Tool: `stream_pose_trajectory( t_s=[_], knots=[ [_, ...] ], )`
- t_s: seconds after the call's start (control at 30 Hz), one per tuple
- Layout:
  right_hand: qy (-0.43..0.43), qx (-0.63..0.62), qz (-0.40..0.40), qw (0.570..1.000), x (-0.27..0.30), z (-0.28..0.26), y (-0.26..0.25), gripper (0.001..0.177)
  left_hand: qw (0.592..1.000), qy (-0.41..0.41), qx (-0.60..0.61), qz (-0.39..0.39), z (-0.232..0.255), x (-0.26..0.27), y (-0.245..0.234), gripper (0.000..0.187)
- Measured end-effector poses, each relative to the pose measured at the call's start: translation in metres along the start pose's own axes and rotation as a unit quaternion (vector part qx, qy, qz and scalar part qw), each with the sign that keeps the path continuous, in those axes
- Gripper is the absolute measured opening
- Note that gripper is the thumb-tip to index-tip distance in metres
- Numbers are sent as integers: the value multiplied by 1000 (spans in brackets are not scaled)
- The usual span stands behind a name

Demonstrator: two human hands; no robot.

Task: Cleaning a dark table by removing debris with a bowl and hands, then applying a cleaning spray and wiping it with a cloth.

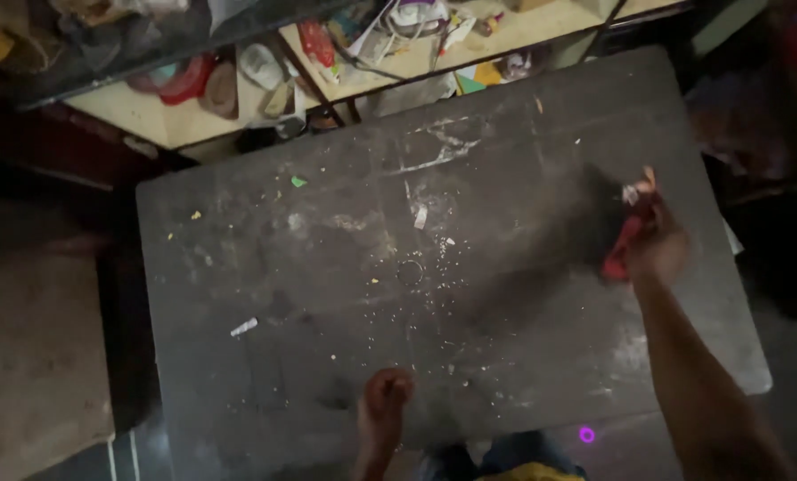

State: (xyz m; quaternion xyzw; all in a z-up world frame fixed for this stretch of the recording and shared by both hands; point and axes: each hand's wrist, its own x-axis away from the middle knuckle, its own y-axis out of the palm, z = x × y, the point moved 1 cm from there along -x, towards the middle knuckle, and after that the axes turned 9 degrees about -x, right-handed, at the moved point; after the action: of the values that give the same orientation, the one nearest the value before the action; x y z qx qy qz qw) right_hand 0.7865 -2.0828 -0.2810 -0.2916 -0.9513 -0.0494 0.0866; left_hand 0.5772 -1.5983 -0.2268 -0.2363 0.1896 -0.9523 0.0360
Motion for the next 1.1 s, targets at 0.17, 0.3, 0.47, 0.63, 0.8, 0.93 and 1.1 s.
stream_pose_trajectory(
  t_s=[0.17, 0.3, 0.47, 0.63, 0.8, 0.93, 1.1],
  knots=[
    [-77, 103, -60, 990, 84, 93, 22, 14, 995, -10, 79, -65, -43, -10, -32, 53],
    [-148, 215, -80, 962, 176, 110, 134, 25, 987, -82, 18, -138, 11, -32, -46, 48],
    [-76, -60, -117, 988, 153, 52, 71, 28, 983, -26, 24, -179, 10, -33, -45, 50],
    [-32, 214, 179, 960, 98, -8, -73, 42, 980, -9, 58, -192, -23, -26, -40, 53],
    [-344, 416, 36, 841, 144, -71, -24, 49, 968, -66, -14, -240, -36, -30, -3, 57],
    [10, 213, 63, 975, 173, 54, 10, 42, 963, 2, -35, -267, 1, -27, 42, 55],
    [-101, 187, -136, 968, 180, 76, -1, 30, 929, 236, -175, -227, 102, -21, 99, 57]
  ],
)
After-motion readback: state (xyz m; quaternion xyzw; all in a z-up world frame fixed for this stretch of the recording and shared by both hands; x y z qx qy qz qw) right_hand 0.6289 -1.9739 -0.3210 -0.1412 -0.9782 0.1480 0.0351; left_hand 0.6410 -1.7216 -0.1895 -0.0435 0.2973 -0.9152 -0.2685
